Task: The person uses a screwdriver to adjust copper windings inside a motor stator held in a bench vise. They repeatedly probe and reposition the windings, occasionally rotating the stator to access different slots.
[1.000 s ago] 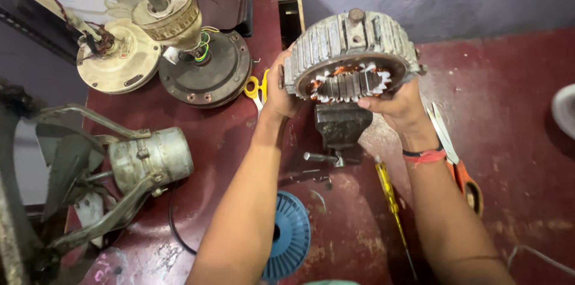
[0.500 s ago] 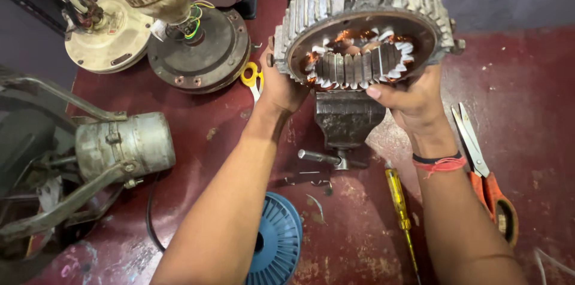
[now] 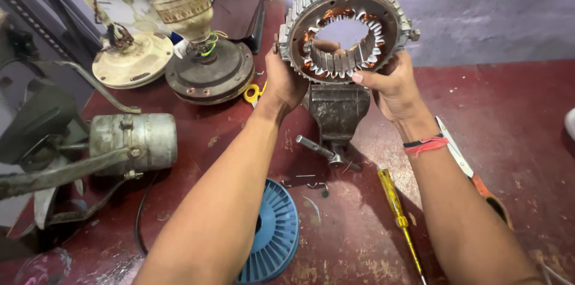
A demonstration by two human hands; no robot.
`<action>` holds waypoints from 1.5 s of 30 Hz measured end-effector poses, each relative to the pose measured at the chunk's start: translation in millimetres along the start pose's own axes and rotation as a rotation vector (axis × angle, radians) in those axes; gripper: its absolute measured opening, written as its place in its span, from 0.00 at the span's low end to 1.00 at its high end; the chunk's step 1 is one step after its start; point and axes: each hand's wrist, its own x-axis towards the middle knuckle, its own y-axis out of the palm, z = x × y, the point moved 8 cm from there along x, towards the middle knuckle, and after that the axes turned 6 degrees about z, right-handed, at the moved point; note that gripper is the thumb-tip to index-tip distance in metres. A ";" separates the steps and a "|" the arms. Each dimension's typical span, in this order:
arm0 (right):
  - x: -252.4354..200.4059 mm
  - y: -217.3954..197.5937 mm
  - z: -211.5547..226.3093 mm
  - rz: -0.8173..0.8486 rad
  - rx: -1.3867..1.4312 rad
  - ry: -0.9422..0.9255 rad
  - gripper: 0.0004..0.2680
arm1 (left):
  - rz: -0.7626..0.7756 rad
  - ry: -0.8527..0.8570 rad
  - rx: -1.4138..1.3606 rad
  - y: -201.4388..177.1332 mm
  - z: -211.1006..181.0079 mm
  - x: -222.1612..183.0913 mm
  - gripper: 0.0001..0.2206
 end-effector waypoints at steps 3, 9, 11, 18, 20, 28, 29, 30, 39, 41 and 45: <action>-2.5 4.4 2.1 0.012 -0.009 -0.015 0.21 | 0.016 -0.023 0.017 6.9 -0.2 -2.4 0.33; -9.6 10.2 9.8 0.068 -0.018 -0.030 0.21 | -0.021 -0.011 0.090 12.1 -3.0 -8.5 0.25; -12.7 11.8 14.5 0.082 -0.054 -0.022 0.21 | -0.005 0.000 0.105 13.8 -5.9 -10.2 0.27; -29.4 8.7 58.0 0.087 -0.848 0.374 0.17 | -0.091 -0.030 0.244 -3.1 -2.3 -4.8 0.28; -38.4 7.7 72.9 0.071 -1.061 0.506 0.16 | -0.242 0.139 0.318 -16.7 -11.0 -5.6 0.23; -45.6 52.8 54.8 0.128 -1.160 0.627 0.15 | -0.878 0.549 0.981 -9.1 -79.7 -59.4 0.16; -46.4 57.2 50.9 0.160 -1.168 0.632 0.14 | -0.873 0.596 0.958 -0.3 -86.3 -63.8 0.16; -47.8 61.1 47.2 0.191 -1.176 0.637 0.13 | -0.868 0.643 0.933 8.9 -92.1 -69.4 0.15; -55.9 63.9 44.4 0.287 -1.181 0.691 0.06 | -0.208 1.346 1.660 169.5 -97.1 -125.6 0.04; -56.8 64.7 47.5 0.293 -1.151 0.676 0.06 | 0.011 1.252 1.732 189.3 -88.5 -125.0 0.04; -59.2 65.4 52.1 0.260 -1.098 0.673 0.05 | 0.335 0.975 1.819 210.5 -62.9 -118.4 0.08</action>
